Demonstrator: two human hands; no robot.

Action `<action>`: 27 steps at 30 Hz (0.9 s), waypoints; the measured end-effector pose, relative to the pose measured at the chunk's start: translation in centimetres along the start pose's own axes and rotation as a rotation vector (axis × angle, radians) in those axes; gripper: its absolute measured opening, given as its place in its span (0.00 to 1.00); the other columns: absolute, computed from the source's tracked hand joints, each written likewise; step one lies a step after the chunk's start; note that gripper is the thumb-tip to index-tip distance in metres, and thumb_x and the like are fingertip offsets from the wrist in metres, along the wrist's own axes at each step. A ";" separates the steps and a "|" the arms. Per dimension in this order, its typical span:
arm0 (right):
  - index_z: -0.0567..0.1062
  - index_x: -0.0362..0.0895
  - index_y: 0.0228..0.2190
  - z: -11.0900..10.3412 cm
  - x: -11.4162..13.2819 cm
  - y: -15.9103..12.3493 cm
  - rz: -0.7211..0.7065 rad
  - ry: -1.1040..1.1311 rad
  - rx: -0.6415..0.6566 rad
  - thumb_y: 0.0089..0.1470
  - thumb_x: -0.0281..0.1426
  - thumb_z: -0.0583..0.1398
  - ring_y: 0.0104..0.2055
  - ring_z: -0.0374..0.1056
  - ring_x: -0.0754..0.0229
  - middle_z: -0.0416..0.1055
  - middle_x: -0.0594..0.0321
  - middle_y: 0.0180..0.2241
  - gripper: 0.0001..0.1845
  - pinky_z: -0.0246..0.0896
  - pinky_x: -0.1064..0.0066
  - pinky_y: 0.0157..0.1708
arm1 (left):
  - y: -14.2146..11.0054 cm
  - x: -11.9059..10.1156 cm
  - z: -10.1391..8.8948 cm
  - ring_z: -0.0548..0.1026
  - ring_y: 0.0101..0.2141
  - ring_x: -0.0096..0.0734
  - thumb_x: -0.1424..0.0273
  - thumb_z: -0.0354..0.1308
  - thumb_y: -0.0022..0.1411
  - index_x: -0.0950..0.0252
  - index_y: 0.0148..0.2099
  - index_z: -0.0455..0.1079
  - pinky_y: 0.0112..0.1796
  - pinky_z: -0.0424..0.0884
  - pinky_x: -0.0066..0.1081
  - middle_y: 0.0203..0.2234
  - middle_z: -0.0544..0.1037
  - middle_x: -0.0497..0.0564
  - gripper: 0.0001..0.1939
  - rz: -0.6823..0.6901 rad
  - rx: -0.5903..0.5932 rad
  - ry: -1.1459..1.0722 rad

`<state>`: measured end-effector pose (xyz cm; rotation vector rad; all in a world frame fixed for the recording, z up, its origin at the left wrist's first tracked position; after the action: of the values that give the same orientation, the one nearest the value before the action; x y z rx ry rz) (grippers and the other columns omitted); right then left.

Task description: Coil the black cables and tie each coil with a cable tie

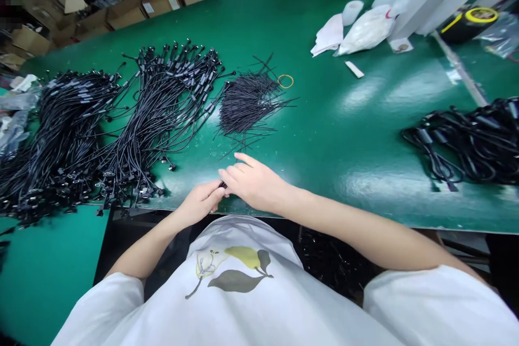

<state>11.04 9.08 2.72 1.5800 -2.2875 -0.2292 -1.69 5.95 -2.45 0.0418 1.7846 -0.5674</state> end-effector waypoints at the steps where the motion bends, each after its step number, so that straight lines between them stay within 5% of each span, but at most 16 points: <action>1: 0.71 0.40 0.37 0.8 0.3 -0.2 -0.019 -0.072 0.047 0.66 0.32 0.46 0.33 0.63 0.58 0.68 0.58 0.30 0.16 0.56 0.66 0.33 | -0.1 -0.2 -0.1 0.64 0.19 0.25 0.57 0.52 0.64 0.64 0.32 0.68 0.26 0.59 0.26 0.15 0.66 0.43 0.16 0.010 0.022 0.062; 6: 0.68 0.41 0.36 2.6 0.9 -1.4 -0.106 -0.208 0.119 0.64 0.27 0.48 0.26 0.55 0.61 0.64 0.61 0.26 0.10 0.37 0.67 0.23 | -0.4 0.2 0.8 0.66 0.21 0.27 0.54 0.49 0.65 0.65 0.35 0.68 0.28 0.62 0.27 0.18 0.66 0.44 0.19 -0.021 0.179 -0.075; 10: 0.68 0.42 0.32 2.6 1.3 -2.0 -0.175 -0.215 0.127 0.62 0.25 0.49 0.25 0.54 0.62 0.63 0.62 0.25 0.09 0.33 0.66 0.23 | -0.1 1.0 1.5 0.68 0.26 0.28 0.51 0.52 0.62 0.67 0.31 0.67 0.33 0.66 0.29 0.22 0.67 0.48 0.23 -0.110 0.301 -0.320; 13: 0.67 0.41 0.32 2.6 1.2 -2.0 -0.156 -0.231 0.155 0.60 0.23 0.49 0.25 0.55 0.62 0.64 0.61 0.26 0.08 0.33 0.66 0.24 | 0.1 1.1 1.8 0.67 0.28 0.29 0.54 0.56 0.61 0.67 0.34 0.69 0.33 0.64 0.29 0.27 0.71 0.50 0.19 -0.122 0.358 -0.251; 19: 0.66 0.42 0.30 3.7 -0.6 -1.7 -0.055 -0.174 0.206 0.63 0.27 0.49 0.25 0.57 0.61 0.65 0.61 0.26 0.11 0.36 0.67 0.24 | 1.1 -0.7 0.2 0.61 0.26 0.32 0.69 0.58 0.61 0.61 0.28 0.69 0.32 0.56 0.28 0.22 0.65 0.48 0.08 0.153 -0.074 0.228; 23: 0.68 0.41 0.29 3.9 -0.9 -1.4 0.009 -0.149 0.190 0.65 0.29 0.47 0.25 0.59 0.61 0.66 0.60 0.25 0.15 0.41 0.68 0.25 | 2.1 -0.7 0.3 0.61 0.27 0.33 0.71 0.59 0.60 0.61 0.27 0.68 0.34 0.56 0.28 0.23 0.65 0.48 0.08 0.196 -0.085 0.276; 27: 0.72 0.41 0.33 2.6 -3.8 -1.0 0.054 0.109 0.173 0.65 0.36 0.49 0.30 0.63 0.62 0.70 0.60 0.30 0.16 0.49 0.70 0.28 | 2.4 1.3 0.2 0.60 0.24 0.30 0.65 0.59 0.60 0.62 0.30 0.69 0.29 0.56 0.27 0.21 0.64 0.47 0.09 0.052 -0.090 0.038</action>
<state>12.12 12.10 -0.77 1.5672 -2.3144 0.0689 -1.16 7.61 -4.55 0.0367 1.8394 -0.4510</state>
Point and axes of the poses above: each hand's wrist, its own y-axis towards the middle knuckle, its own z-axis out of the palm, x = y × z, the point moved 6 cm from there along y, towards the middle knuckle
